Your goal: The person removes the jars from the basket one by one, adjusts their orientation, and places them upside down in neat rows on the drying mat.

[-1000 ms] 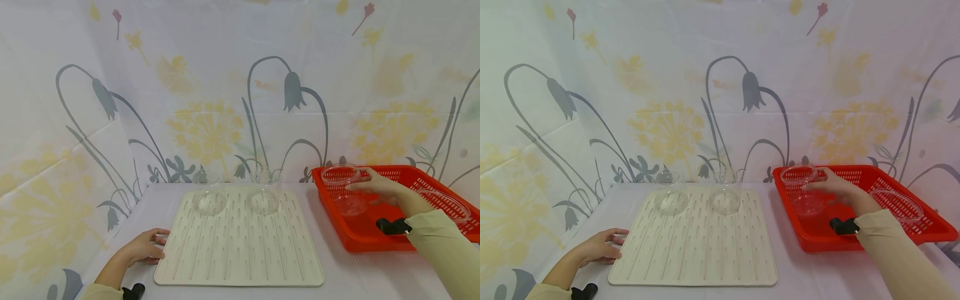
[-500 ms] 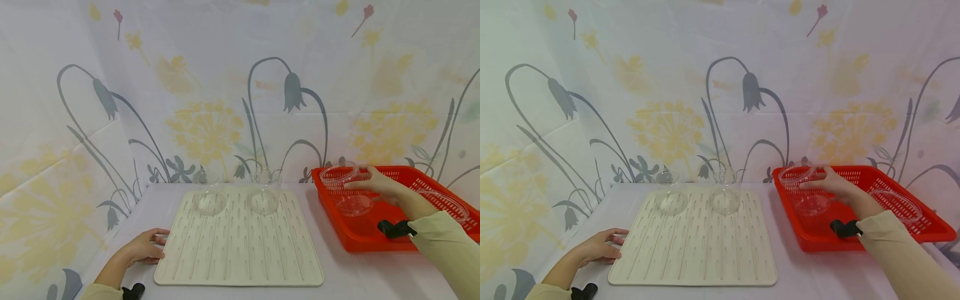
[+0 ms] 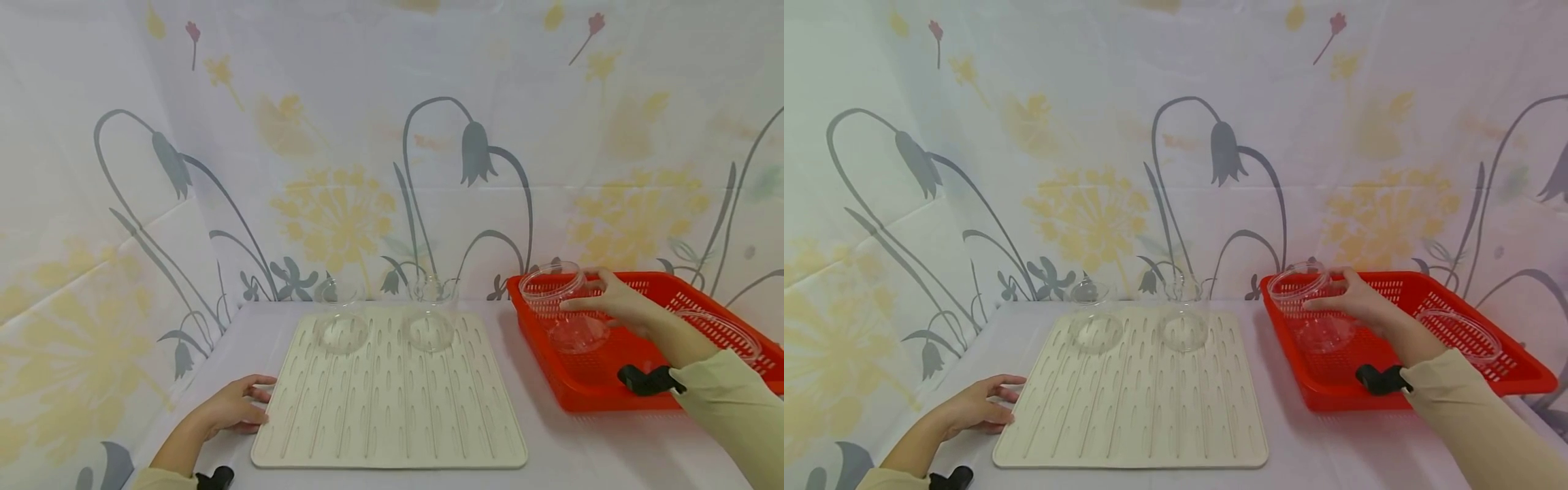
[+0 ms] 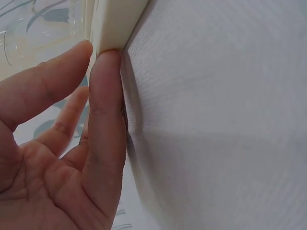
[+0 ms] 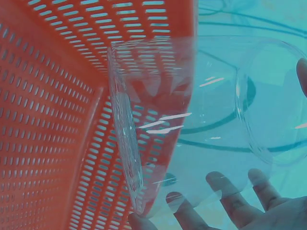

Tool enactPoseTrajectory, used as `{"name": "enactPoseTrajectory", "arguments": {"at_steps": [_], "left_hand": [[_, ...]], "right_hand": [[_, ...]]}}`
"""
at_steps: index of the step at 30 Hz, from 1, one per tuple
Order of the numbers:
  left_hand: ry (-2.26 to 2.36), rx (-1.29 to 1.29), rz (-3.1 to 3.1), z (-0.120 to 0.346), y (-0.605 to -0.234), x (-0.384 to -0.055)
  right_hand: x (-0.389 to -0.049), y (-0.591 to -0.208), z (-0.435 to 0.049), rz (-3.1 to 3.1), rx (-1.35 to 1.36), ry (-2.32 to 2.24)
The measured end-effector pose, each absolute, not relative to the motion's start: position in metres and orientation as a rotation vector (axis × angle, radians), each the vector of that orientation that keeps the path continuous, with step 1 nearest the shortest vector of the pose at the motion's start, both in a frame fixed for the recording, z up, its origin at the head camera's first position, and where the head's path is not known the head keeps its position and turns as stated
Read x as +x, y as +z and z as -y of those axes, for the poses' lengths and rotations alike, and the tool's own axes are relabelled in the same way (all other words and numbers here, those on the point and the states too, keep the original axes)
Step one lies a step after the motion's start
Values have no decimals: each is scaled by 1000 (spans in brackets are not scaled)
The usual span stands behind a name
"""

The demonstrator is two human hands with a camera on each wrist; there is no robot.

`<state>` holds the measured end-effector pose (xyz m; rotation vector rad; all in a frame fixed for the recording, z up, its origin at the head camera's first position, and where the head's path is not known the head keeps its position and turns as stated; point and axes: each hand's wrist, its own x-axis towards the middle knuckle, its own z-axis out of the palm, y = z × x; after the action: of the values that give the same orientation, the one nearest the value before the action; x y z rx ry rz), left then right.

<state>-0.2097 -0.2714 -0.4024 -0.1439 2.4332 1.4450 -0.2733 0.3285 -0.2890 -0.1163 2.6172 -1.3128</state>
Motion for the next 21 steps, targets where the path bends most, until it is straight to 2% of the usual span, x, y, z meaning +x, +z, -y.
{"name": "enactPoseTrajectory", "arguments": {"at_steps": [8,21], "left_hand": [[1452,-101,-2496,273,-405,-215],[1651,140,-2424,258,-392,-218]], "right_hand": [[-268,-285,-323,-2671,-108,-1283],[-260,-275,-317,-2724,-223,-1321]]}}
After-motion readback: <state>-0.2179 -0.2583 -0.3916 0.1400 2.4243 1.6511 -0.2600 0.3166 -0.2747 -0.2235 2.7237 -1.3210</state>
